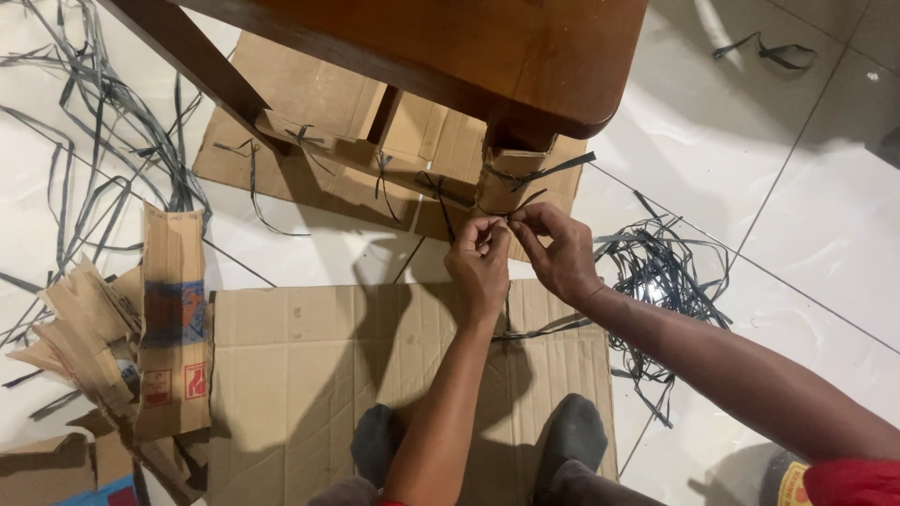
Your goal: Wrapping a wooden chair leg with cardboard and securing it with plastic ties
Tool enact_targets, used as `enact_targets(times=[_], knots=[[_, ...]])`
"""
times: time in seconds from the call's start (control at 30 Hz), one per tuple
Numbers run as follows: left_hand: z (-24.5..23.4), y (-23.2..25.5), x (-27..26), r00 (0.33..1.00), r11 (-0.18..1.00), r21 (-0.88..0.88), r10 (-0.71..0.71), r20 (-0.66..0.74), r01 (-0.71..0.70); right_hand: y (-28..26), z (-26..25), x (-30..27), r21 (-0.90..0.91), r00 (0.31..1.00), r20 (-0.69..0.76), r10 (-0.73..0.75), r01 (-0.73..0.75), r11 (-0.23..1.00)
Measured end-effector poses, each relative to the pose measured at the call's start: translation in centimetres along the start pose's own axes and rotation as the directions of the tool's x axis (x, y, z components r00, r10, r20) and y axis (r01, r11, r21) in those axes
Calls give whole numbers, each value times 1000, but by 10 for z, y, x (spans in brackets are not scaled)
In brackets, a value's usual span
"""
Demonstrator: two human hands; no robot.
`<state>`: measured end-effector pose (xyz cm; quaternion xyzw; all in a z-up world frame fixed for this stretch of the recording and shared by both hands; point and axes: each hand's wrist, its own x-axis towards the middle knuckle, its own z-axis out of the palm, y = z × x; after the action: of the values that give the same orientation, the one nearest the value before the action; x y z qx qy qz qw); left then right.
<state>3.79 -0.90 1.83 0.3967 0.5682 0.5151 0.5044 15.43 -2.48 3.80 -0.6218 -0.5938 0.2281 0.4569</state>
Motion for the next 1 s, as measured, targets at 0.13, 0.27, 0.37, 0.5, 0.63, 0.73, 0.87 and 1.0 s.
enact_targets(times=[0.13,0.27,0.37,0.5,0.63,0.73,0.87,1.0], knots=[[1,-7,2,1000,999,49,19,-2,-19,5,2,-2,-50,999,-9,-45,44,998],[0,-4,2,1000,994,111,23,-14,-21,15,1,-1,-97,994,19,-109,110,989],[-5,21,-6,1000,991,131,13,-20,-10,21,0,-2,-124,988,48,-149,154,980],[-5,32,-9,997,988,141,74,-34,-68,24,0,2,-152,980,63,-187,195,969],[-6,17,-3,999,997,58,43,7,-43,23,1,3,-131,977,58,-204,211,969],[-9,-3,-1,997,994,84,77,-4,-77,16,1,3,-81,979,43,-200,203,976],[-10,-18,1,992,1000,-6,9,123,-8,13,-1,2,-31,986,60,-155,157,987],[-14,-15,4,988,997,18,72,136,-75,5,-3,2,-34,987,67,-148,150,988]])
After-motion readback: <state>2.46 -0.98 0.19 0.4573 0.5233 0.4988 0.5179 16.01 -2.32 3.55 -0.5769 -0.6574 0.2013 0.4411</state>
